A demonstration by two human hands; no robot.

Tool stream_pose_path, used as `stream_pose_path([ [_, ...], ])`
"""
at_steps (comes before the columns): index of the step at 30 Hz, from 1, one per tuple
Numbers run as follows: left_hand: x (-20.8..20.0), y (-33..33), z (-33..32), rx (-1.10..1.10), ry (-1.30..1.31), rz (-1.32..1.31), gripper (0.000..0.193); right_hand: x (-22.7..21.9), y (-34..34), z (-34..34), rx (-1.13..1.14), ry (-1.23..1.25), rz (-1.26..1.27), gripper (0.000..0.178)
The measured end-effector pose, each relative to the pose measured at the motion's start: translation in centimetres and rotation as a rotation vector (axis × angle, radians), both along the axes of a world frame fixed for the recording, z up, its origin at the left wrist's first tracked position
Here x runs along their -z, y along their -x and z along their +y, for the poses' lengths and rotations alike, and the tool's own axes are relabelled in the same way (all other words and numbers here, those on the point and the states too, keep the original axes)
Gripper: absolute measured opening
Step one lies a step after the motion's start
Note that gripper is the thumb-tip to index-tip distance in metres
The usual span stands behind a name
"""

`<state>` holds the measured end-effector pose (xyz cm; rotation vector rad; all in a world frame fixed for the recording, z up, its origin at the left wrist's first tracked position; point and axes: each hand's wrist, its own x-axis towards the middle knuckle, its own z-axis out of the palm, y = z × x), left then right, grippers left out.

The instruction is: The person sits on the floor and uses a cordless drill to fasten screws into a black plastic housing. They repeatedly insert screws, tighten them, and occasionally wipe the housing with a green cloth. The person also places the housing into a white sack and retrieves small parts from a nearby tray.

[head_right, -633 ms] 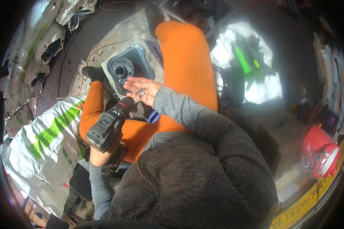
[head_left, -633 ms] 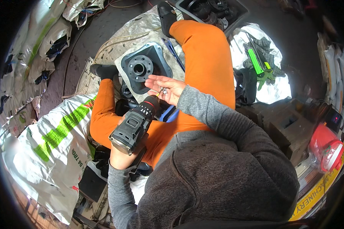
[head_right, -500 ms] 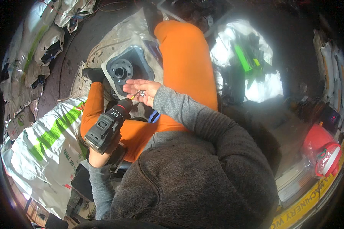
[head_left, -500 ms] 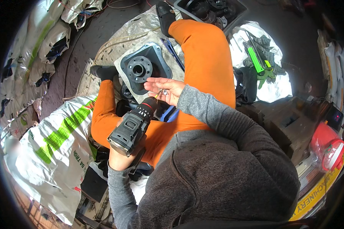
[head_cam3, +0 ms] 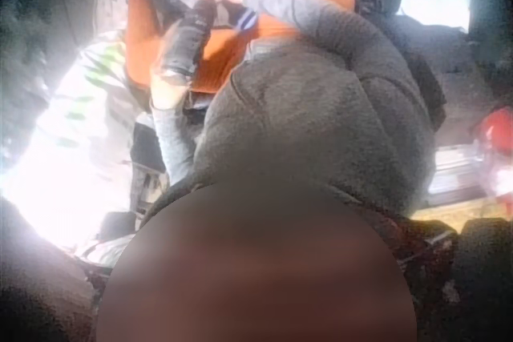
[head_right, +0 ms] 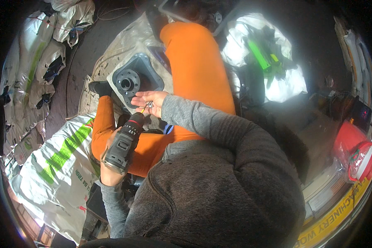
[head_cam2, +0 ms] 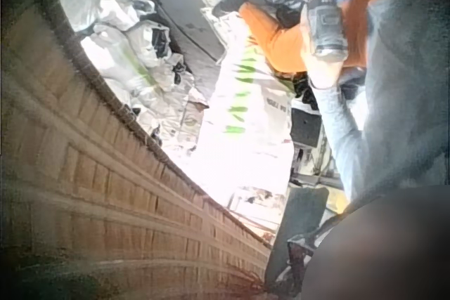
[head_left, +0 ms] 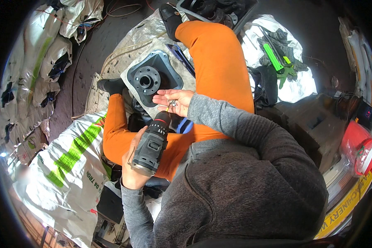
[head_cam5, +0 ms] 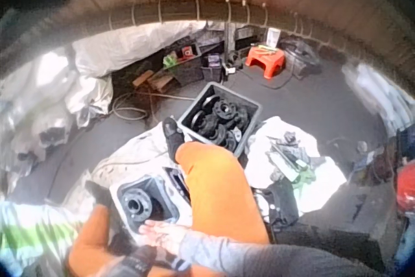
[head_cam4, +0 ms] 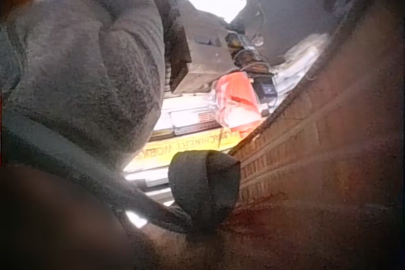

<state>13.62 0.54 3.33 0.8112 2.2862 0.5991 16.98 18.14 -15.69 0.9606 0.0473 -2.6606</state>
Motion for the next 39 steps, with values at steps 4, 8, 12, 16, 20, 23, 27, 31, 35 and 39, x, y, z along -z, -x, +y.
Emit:
stream_pose_path([
  [4, 0.0, 0.7, -0.4, 0.06, -0.086, 0.039, 0.06, 0.7, 0.3, 0.0, 0.021, -0.012, -0.09, 0.032],
  [8, -0.5, 1.4, -1.0, 0.013, -0.023, -0.039, 0.048, 0.6, -0.4, 0.3, -0.124, -0.123, -0.089, 0.047],
  [12, -0.5, 2.0, -1.5, 0.002, -0.022, 0.033, 0.039, -0.1, -0.6, -0.2, -0.133, -0.026, 0.009, 0.037],
  [16, -0.2, 2.7, -1.9, 0.034, -0.02, 0.042, 0.035, -0.6, 0.0, -0.7, -0.073, 0.035, -0.089, 0.022],
  [20, 0.2, 3.1, -2.4, -0.001, 0.032, 0.011, 0.031, -0.8, 0.3, -1.1, 0.012, 0.116, -0.072, 0.018],
  [23, 0.3, 3.4, -2.7, -0.057, -0.009, -0.035, 0.029, -0.7, 0.6, -1.4, 0.019, 0.115, -0.093, 0.018],
  [27, 0.2, 4.0, -2.4, -0.044, -0.029, -0.013, 0.029, -0.4, 0.9, -1.4, -0.005, 0.066, -0.035, 0.02],
  [31, 0.3, 4.4, -0.9, 0.162, 0.046, 0.11, 0.038, -0.1, 1.2, -1.3, -0.064, -0.04, -0.041, 0.021],
  [35, 0.4, 4.4, 1.2, -0.115, 0.022, -0.078, 0.054, 0.2, 1.8, -1.7, -0.077, -0.057, -0.085, 0.022],
  [39, 0.9, 5.9, 2.5, -0.153, 0.002, -0.152, 0.054, 1.1, 1.9, -2.0, -0.072, -0.192, -0.163, 0.025],
])
